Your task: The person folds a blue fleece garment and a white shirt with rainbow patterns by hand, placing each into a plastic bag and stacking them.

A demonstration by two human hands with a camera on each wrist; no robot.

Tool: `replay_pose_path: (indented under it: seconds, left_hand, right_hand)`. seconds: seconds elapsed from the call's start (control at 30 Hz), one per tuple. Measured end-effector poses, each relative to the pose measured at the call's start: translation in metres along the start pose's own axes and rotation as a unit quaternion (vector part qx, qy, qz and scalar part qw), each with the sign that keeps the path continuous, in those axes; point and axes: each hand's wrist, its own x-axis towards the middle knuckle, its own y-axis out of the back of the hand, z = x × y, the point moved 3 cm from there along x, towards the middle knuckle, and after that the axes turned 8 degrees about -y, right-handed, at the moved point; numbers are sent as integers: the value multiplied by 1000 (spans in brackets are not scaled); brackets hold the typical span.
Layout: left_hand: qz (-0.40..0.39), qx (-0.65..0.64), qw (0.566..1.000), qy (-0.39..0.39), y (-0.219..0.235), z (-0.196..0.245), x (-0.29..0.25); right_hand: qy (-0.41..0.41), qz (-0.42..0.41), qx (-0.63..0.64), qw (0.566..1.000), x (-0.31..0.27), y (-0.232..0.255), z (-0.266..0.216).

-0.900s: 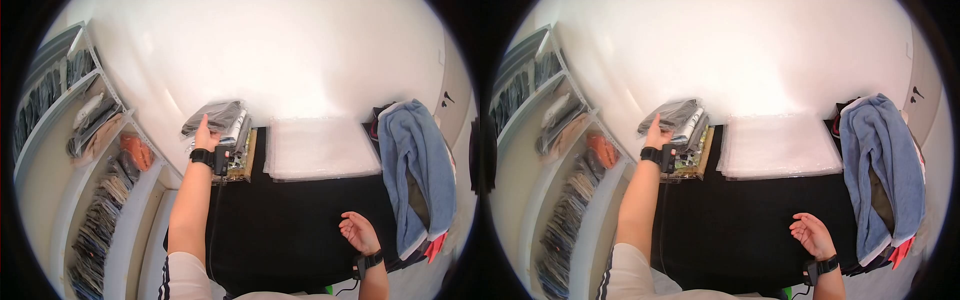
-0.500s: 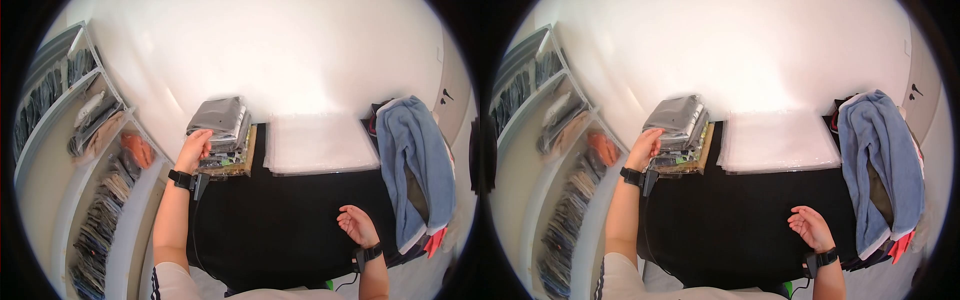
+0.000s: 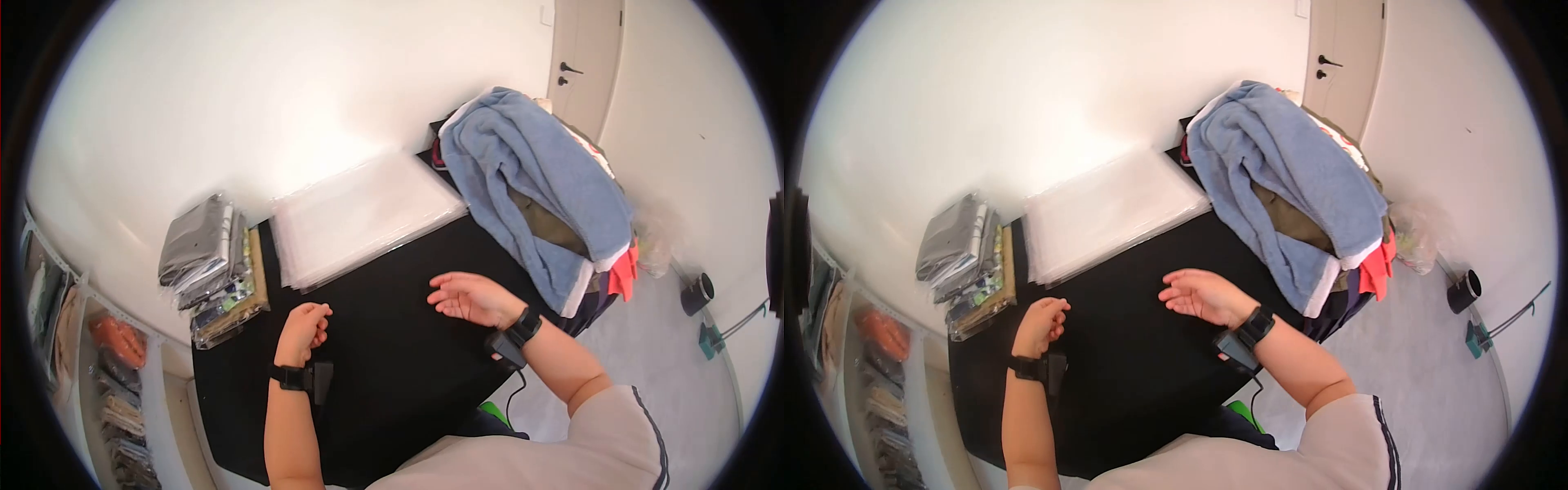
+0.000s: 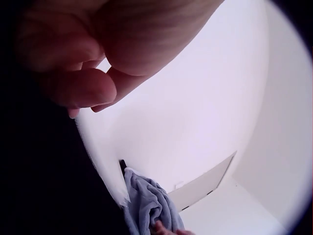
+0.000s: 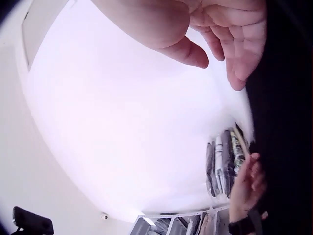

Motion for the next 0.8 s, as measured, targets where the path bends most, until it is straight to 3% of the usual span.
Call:
replay_pose_path:
  seconds: [0.03, 0.13, 0.2, 0.27, 0.3, 0.33, 0.37, 0.4, 0.47, 0.5, 0.57, 0.73, 0.8]
  left_hand:
    - [2, -6, 1000, 8, -4, -5, 2]
    - [13, -4, 1000, 9, -8, -18, 1]
    - [27, 4, 1000, 0, -9, -22, 0]
    - [37, 9, 999, -15, -9, -24, -1]
    - [41, 13, 999, -19, -9, -23, -1]
    - [43, 11, 999, -24, -10, -22, -1]
    - [47, 22, 998, -24, -10, -21, -1]
    - [51, 33, 998, -24, -10, -21, 0]
    - [55, 25, 998, -29, -9, -25, 2]
    - [53, 25, 998, -30, -9, -26, 3]
    - [53, 24, 998, -34, -7, -25, 4]
    - [51, 35, 997, -47, -7, -28, 6]
    - [49, 28, 997, -53, -7, -31, 7]
  right_hand:
    - [24, -12, -19, 999, -6, -2, -20]
    - [139, 110, -144, 974, -31, 0, -94]
    - [219, 244, -274, 904, -36, 19, -154]
    - [319, 425, -417, 738, -38, 52, -215]
    - [348, 526, -516, 579, -36, 77, -246]
    - [265, 639, -568, 446, -44, 71, -260]
    - [250, 706, -586, 310, -48, 72, -267]
    - [255, 707, -583, 308, -49, 81, -273]
    - [169, 767, -596, 167, -57, 105, -285]
    - [174, 767, -596, 165, -59, 118, -291]
    - [65, 743, -601, 288, -57, 141, -302]
    - [110, 727, -635, 237, -72, 117, -302]
    - [260, 738, -509, 358, -81, 110, -314]
